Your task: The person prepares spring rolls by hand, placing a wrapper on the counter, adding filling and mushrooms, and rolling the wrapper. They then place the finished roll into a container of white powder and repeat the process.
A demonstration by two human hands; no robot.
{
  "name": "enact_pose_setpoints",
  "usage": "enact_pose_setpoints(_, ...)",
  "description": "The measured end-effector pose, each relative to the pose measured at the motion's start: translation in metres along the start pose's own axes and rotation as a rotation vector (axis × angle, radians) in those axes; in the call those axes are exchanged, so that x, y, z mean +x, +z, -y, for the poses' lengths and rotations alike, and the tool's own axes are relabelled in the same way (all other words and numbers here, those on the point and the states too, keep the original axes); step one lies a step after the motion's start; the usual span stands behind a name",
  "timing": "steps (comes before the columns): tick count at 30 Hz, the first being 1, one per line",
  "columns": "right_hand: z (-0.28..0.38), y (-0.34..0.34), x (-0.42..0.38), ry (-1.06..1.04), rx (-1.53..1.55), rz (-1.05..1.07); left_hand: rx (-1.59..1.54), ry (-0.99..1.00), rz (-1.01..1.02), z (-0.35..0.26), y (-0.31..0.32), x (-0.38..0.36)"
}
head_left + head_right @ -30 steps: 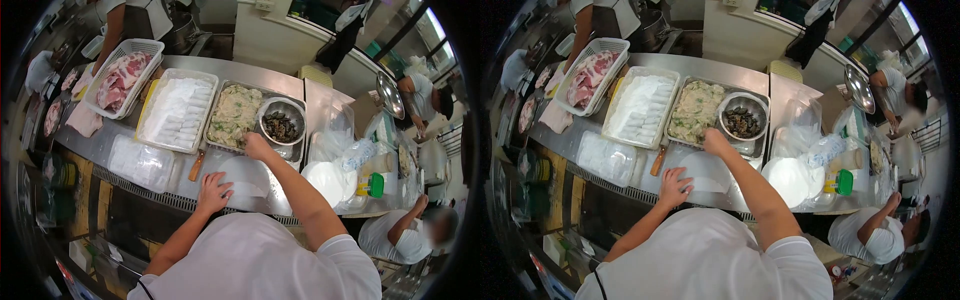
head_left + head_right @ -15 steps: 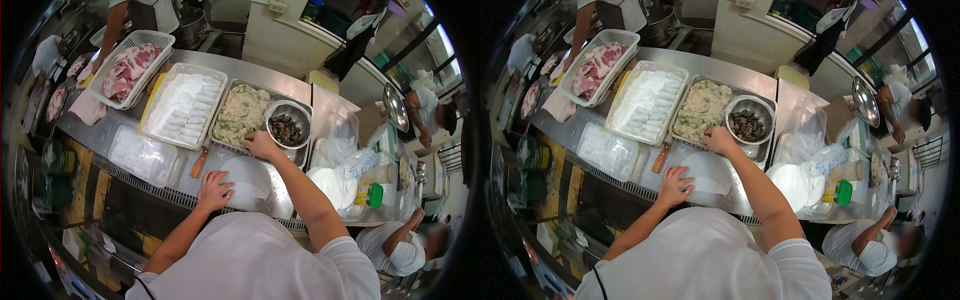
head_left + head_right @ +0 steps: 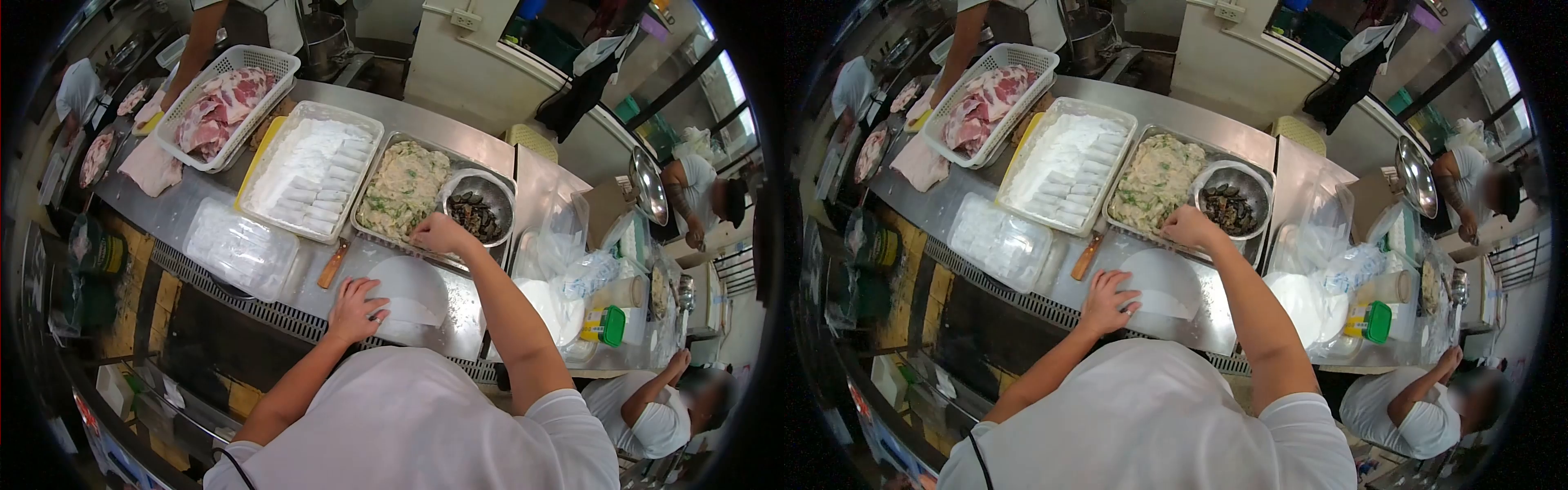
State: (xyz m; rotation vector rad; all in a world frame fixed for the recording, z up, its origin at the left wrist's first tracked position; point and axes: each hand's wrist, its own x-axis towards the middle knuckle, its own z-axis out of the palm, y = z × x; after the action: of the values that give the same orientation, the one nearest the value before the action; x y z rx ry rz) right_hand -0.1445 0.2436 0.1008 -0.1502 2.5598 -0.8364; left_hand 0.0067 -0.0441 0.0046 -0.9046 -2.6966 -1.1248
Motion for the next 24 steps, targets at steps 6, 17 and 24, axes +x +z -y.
enact_pose_setpoints(6,0.004,0.019,0.012,-0.019,0.154,-0.169,-0.009,-0.005,0.002,0.0,0.001,-0.001)
enact_pose_setpoints(17,0.031,0.017,-0.012,-0.047,-0.029,-0.053,-0.01,-0.023,-0.024,-0.002,-0.002,0.0)
enact_pose_setpoints(24,0.003,0.019,-0.03,0.053,0.534,0.032,-0.029,-0.016,-0.067,-0.001,0.0,-0.004)
